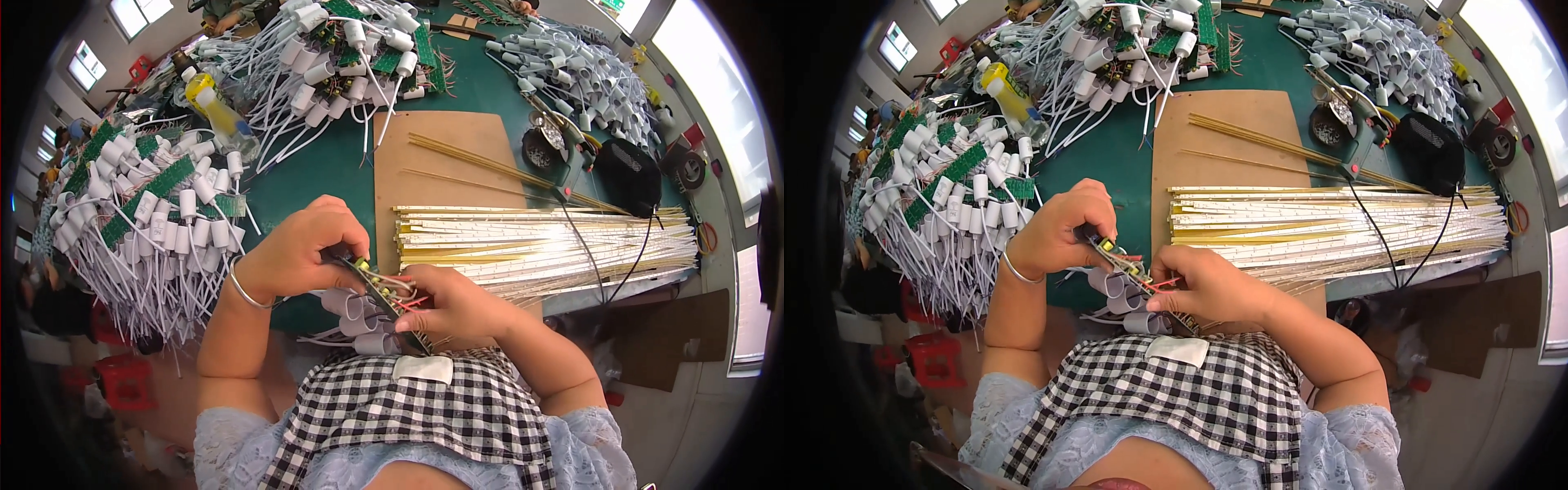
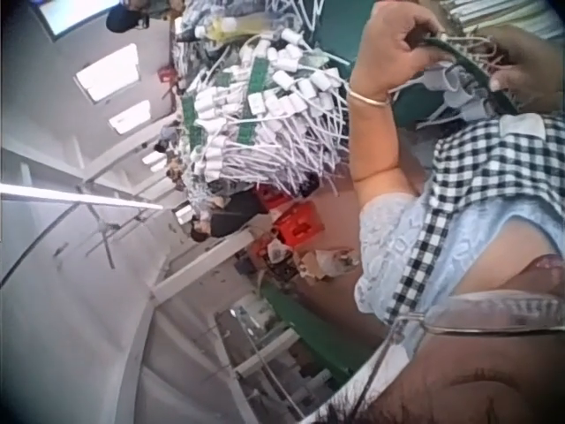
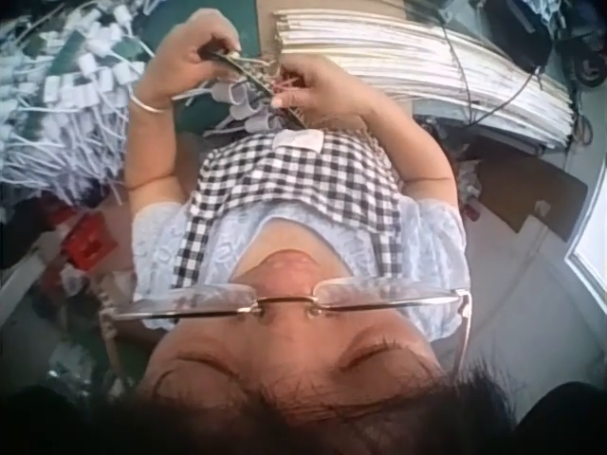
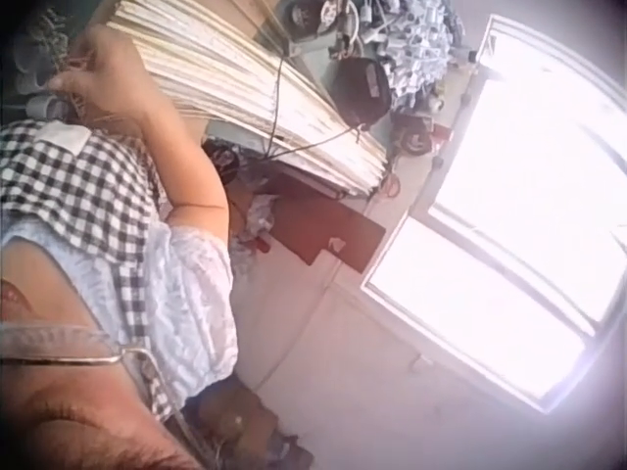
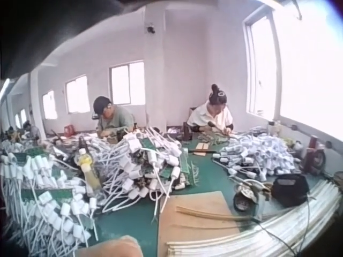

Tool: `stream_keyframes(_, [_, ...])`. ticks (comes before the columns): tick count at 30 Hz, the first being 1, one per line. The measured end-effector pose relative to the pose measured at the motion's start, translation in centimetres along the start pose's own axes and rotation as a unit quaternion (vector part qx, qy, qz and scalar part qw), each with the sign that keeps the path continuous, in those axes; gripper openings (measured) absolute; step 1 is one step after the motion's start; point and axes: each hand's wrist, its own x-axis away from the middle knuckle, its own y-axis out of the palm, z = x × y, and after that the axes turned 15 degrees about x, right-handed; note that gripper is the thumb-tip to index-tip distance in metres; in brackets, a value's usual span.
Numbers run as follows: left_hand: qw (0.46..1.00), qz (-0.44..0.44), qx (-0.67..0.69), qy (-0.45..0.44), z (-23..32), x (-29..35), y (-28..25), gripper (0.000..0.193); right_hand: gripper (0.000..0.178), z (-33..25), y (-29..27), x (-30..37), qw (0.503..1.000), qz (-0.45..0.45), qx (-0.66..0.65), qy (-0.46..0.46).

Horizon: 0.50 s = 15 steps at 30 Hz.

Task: The person assembles electronic components for multiple light bulbs by hand, connecting circuit boards and wiring harnesses into white plastic housings and light bulb bases at a workbench.

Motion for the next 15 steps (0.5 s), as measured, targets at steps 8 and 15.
stream_keyframes(8, [0.994, -0.054, 0.049, 0.084, 0.6, 0.3, 0.4, 0.027, 0.017, 0.8, 0.4, 0.4, 0.991, -0.002, -0.022, -0.134])
stream_keyframes(15, [0.99, -0.095, -0.002, 0.108, 2.1, 1.7, 0.6, 0.019, 0.011, -1.3, 0.1, 2.3, 0.948, 0.075, 0.158, -0.264])
